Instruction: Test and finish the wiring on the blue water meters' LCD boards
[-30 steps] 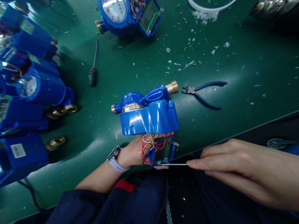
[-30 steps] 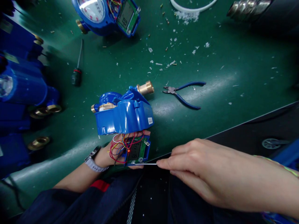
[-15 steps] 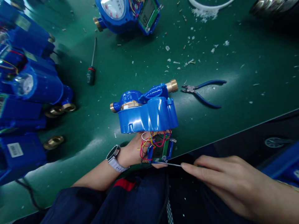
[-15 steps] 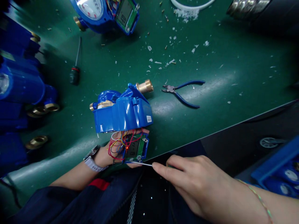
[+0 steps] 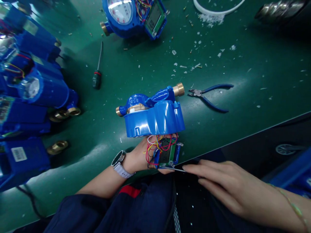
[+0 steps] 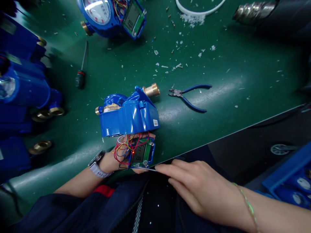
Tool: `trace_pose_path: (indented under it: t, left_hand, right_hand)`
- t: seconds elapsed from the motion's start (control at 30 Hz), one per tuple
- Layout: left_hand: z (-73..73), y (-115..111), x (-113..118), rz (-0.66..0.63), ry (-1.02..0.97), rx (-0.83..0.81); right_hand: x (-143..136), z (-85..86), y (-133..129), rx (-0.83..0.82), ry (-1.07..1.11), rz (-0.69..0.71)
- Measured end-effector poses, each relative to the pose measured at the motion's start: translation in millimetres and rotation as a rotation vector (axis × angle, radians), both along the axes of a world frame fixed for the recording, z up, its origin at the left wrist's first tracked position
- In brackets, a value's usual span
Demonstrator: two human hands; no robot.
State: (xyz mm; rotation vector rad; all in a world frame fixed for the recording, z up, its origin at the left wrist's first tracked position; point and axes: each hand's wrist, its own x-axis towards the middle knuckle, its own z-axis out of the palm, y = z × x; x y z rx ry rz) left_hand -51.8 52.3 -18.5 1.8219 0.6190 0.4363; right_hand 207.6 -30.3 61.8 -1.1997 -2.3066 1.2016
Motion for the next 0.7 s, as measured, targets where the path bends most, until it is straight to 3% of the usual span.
trace_pose_path:
  t: [0.17,0.33,0.47,0.57,0.7]
  left_hand:
    - [14.6,1.7,-0.4,-0.080,-0.063,0.270]
    - [24.3,9.0,-2.0,-0.137,-0.053,0.409]
    - [18.5,4.9,2.7,-0.040,-0.117,0.472]
    - [15.0,0.3,6.4,0.022,-0.128,0.466]
    - [18.2,-2.7,9.2,0.054,-0.085,0.355]
  right_hand:
    - [5.1,11.0,22.1,-0.351,0.104,0.062]
    - [11.5,20.2,33.9,-0.427,0.039,0.089]
    - [13.7,25.6,44.5,-0.502,-0.013,0.137]
    - [12.0,32.2,45.4,-0.379,-0.057,0.170]
    - [9.1,38.0,24.0,0.071,-0.198,0.129]
